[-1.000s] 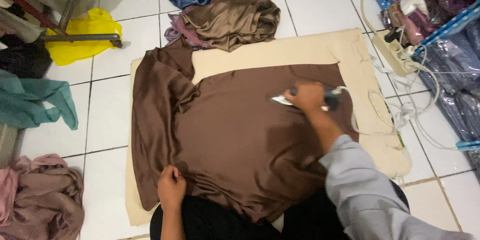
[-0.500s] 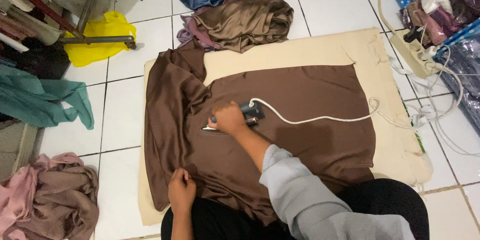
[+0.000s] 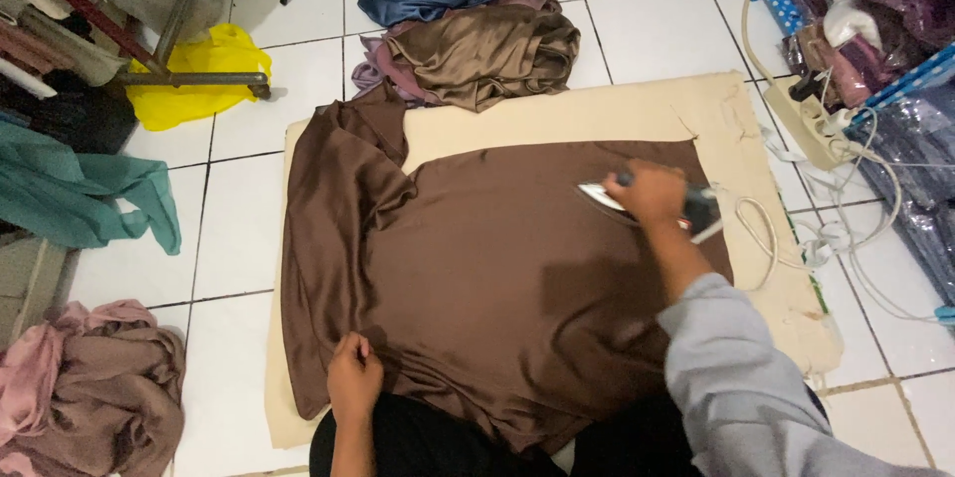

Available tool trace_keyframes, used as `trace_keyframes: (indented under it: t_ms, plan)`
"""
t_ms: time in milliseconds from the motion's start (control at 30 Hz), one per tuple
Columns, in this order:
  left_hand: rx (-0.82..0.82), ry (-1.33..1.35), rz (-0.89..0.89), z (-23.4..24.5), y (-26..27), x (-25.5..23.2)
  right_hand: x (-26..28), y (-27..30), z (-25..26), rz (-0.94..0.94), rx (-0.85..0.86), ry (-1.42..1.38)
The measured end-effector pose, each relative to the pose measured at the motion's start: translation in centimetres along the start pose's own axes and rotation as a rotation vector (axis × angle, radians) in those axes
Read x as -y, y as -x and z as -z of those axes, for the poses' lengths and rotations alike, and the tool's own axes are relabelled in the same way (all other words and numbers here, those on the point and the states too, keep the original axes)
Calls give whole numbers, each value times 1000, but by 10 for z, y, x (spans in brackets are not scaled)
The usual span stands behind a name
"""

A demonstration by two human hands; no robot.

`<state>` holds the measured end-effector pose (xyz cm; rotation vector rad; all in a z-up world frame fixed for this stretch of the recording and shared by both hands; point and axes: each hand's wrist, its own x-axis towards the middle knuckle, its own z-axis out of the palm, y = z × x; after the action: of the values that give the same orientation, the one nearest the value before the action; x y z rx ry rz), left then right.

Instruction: Ironing a brown piece of clothing on a padded surface on the floor.

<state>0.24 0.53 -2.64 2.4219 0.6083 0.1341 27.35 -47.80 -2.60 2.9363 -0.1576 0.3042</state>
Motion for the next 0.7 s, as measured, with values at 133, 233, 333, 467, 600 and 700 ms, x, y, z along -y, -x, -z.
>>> trace_keyframes:
  t_ms: [133, 233, 333, 467, 600, 700]
  plan:
    - [-11, 6, -13, 0, 2, -1, -48, 22, -8, -51, 2, 7]
    - [-3, 19, 6, 2, 3, -8, -49, 34, -10, -26, -141, -49]
    - [4, 4, 8, 1, 1, -8, -19, 44, -12, -40, 22, 29]
    - [16, 9, 15, 4, 4, -14, 59, 68, -3, 153, 63, -31]
    - [15, -35, 2, 3, 3, -7, 170, 103, 25, 435, 390, -62]
    - [-9, -21, -35, 3, 4, -2, 233, 150, 31, 595, 53, -196]
